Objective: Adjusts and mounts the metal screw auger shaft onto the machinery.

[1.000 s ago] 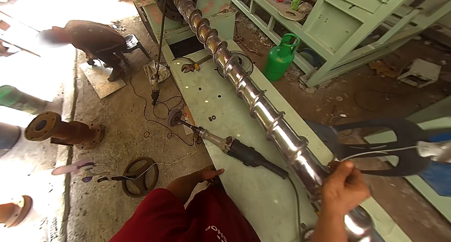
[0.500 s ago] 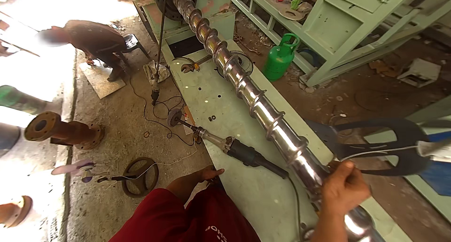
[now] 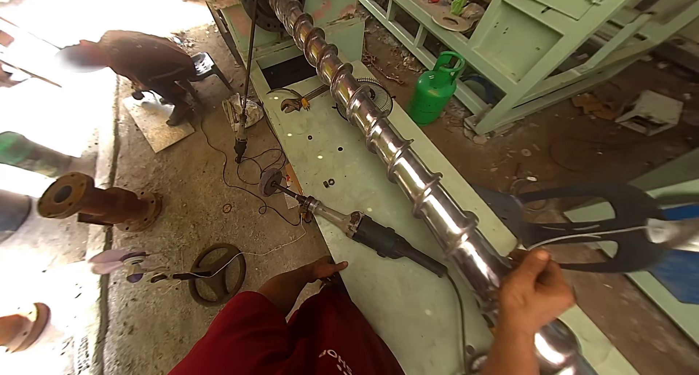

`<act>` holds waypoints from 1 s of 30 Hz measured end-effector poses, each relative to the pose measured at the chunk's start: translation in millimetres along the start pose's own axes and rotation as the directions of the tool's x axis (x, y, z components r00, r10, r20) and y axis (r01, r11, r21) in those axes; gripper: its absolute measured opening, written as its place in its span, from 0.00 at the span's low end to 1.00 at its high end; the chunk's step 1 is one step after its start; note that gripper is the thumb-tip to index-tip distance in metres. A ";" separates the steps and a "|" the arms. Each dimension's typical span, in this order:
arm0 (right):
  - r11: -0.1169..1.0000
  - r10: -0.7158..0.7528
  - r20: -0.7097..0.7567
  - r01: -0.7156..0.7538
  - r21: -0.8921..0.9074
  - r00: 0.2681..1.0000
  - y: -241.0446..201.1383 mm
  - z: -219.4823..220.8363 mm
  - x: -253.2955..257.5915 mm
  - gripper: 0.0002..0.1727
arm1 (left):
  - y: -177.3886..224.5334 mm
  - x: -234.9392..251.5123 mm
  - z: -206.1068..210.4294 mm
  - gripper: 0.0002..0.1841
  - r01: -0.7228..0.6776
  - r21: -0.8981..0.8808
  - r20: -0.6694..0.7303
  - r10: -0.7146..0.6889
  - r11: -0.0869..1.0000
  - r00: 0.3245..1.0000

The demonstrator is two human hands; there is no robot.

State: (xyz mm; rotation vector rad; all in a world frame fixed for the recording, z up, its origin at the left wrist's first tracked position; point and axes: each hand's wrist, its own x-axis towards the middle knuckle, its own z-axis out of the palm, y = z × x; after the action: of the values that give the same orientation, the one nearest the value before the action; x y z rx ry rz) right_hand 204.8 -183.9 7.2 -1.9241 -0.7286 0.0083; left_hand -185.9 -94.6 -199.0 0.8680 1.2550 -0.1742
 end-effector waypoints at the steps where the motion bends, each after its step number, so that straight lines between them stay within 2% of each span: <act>1: 1.000 -0.003 0.000 0.003 -0.001 1.000 0.1 0.0 0.1 0.25 | 0.4 -0.2 -0.2 0.36 0.000 -0.001 0.000 0.000 1.000 1.000; 30: 1.000 0.006 0.005 -0.006 -0.016 1.000 -0.8 -0.3 0.8 0.26 | -1.0 2.8 -1.3 0.35 -0.001 0.004 0.013 0.001 1.000 1.000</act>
State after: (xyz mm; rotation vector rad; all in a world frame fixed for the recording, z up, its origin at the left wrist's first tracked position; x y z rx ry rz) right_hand 205.2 -183.6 8.3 -1.9424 -0.7285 0.0113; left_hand -186.5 -93.5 -202.0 0.8697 1.2421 -0.1813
